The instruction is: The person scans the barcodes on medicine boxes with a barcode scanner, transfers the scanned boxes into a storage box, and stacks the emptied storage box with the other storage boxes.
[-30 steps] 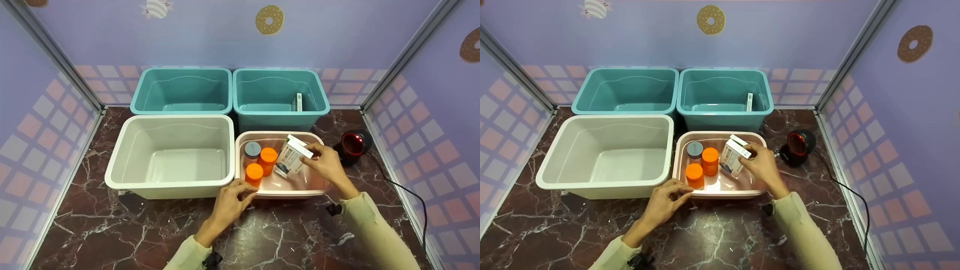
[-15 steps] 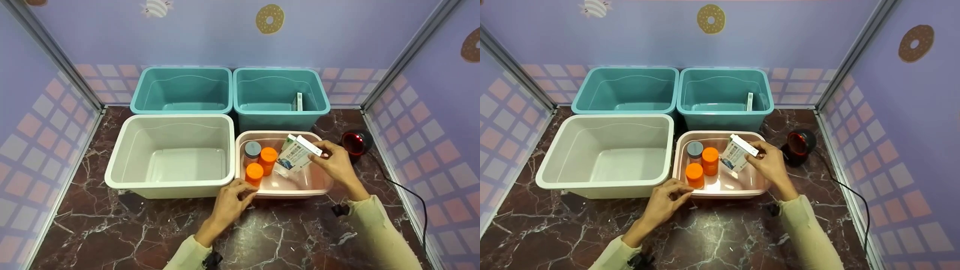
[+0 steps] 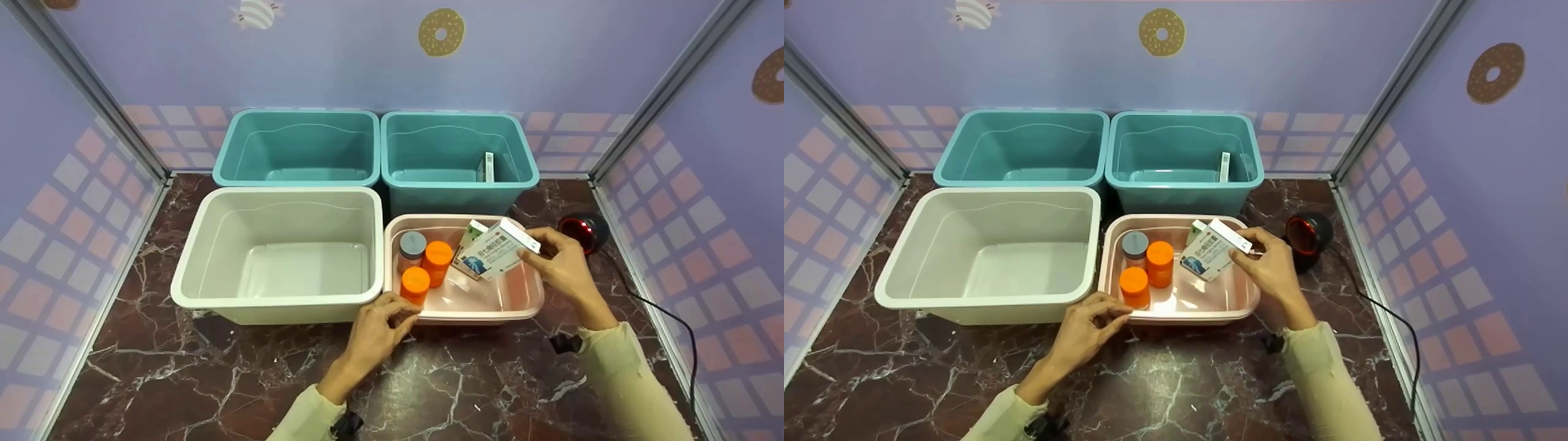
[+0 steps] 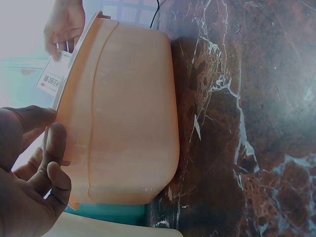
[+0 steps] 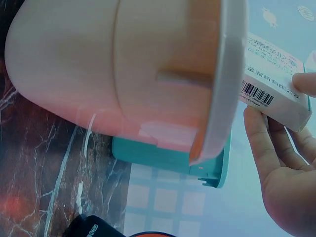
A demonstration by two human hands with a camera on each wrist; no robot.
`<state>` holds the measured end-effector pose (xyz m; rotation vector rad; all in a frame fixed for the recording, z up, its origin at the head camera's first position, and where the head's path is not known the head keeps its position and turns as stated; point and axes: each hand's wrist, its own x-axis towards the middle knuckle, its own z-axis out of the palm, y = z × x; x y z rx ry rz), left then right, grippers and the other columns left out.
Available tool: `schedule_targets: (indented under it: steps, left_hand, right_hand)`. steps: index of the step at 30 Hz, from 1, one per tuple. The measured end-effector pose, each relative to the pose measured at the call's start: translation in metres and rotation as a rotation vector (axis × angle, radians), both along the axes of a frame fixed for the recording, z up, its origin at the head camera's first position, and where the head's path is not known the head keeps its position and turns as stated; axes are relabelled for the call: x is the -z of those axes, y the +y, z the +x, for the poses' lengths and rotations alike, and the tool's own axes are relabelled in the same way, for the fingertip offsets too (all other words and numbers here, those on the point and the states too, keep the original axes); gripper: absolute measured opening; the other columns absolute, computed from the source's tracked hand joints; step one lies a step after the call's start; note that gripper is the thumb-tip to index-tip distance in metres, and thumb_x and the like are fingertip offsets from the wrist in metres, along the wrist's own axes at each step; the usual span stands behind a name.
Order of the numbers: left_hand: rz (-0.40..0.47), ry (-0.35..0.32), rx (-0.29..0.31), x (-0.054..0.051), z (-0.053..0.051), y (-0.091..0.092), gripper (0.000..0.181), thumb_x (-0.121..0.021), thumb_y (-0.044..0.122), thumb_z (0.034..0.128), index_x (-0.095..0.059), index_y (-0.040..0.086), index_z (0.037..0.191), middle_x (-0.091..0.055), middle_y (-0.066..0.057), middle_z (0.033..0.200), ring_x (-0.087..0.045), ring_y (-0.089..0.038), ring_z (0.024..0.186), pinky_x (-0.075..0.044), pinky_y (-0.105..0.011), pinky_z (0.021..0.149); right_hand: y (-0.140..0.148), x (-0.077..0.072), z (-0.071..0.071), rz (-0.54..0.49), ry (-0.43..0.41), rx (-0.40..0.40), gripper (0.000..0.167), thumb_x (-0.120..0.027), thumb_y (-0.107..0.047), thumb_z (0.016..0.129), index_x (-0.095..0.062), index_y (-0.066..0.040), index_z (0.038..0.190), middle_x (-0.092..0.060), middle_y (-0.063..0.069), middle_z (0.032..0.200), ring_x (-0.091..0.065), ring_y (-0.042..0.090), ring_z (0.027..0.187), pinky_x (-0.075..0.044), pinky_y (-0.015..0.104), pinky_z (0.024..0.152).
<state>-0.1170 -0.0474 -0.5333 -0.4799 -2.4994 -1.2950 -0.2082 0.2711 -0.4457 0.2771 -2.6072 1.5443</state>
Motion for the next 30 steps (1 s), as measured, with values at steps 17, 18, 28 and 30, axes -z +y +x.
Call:
schedule_targets:
  steps: [17,18,28,30]
  left_hand:
    - [-0.007,-0.01,-0.006,-0.001,0.0,0.0,0.012,-0.079,0.017,0.0845,-0.078,0.018,0.096,-0.071,0.004,0.095,-0.07,-0.016,0.088,-0.058,-0.032,0.081]
    - [-0.009,-0.013,-0.007,-0.002,0.0,0.0,0.012,-0.079,0.017,0.0845,-0.078,0.018,0.096,-0.071,0.004,0.095,-0.07,-0.016,0.088,-0.058,-0.032,0.081]
    - [-0.009,-0.015,0.001,-0.002,0.0,0.0,0.013,-0.079,0.015,0.0848,-0.078,0.018,0.097,-0.072,0.003,0.096,-0.07,-0.016,0.088,-0.058,-0.031,0.08]
    - [-0.009,-0.006,0.001,-0.001,0.0,0.0,0.013,-0.079,0.015,0.0846,-0.079,0.018,0.097,-0.072,0.004,0.096,-0.07,-0.016,0.088,-0.058,-0.031,0.08]
  right_hand:
    - [0.033,0.011,-0.007,-0.086,0.025,0.042,0.031,-0.075,-0.002,0.086,-0.067,0.005,0.115,-0.067,-0.014,0.093,-0.068,0.002,0.076,-0.057,0.018,0.06]
    - [0.035,0.009,-0.007,-0.084,0.032,0.049,0.031,-0.075,-0.002,0.086,-0.067,0.005,0.115,-0.068,-0.014,0.093,-0.068,0.001,0.076,-0.057,0.017,0.061]
    - [0.049,-0.004,-0.005,-0.061,0.058,0.119,0.034,-0.075,-0.008,0.088,-0.065,0.004,0.118,-0.07,-0.017,0.096,-0.068,0.0,0.085,-0.055,0.012,0.072]
    - [0.051,-0.006,-0.005,-0.068,0.064,0.129,0.034,-0.075,-0.008,0.088,-0.065,0.004,0.118,-0.07,-0.018,0.096,-0.068,-0.001,0.085,-0.055,0.012,0.073]
